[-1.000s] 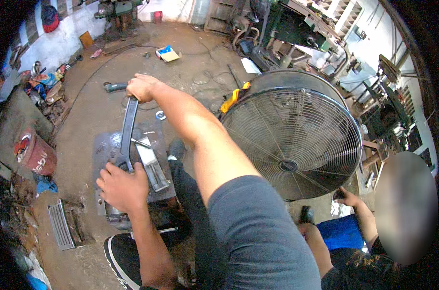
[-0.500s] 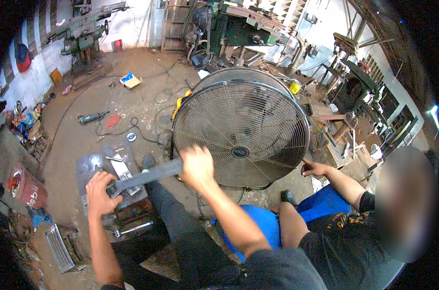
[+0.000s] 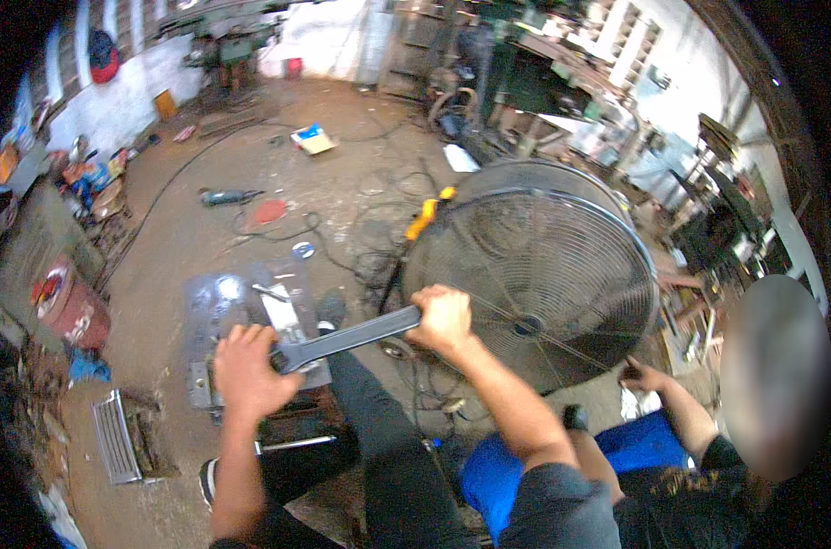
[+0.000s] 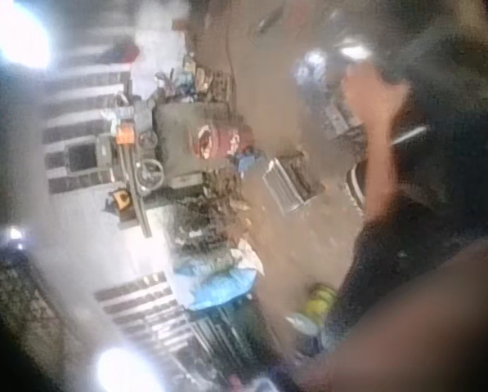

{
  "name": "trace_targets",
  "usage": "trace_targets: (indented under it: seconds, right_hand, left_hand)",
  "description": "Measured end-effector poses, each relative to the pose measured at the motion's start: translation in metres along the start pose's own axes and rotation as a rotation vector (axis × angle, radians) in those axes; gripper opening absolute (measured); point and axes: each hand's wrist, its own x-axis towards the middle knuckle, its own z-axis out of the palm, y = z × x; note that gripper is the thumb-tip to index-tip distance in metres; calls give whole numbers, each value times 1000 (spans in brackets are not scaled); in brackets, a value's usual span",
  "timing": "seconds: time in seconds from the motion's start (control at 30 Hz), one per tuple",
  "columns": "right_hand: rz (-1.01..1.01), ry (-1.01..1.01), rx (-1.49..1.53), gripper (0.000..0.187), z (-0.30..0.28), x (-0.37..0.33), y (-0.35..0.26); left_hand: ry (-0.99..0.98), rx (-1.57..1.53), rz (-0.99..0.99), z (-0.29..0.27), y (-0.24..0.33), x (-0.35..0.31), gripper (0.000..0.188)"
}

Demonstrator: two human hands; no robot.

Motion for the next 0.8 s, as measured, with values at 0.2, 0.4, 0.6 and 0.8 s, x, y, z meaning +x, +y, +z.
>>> trace_targets:
  seconds: [0.2, 0.4, 0.6, 0.8]
  right_hand:
    - [-748, -143, 30, 13, 72, 304, -99]
    - [-1060, -222, 147, 12, 174, 380, -187]
    - [-513, -223, 86, 30, 110, 269, -58]
    - [89, -146, -28, 33, -12, 29, -26]
  left_hand:
    - [167, 176, -530, 17, 20, 19, 70]
    - [233, 212, -651, 26, 18, 19, 89]
    - [192, 12, -208, 11, -1, 4, 90]
    - [-103, -267, 182, -9, -28, 8, 52]
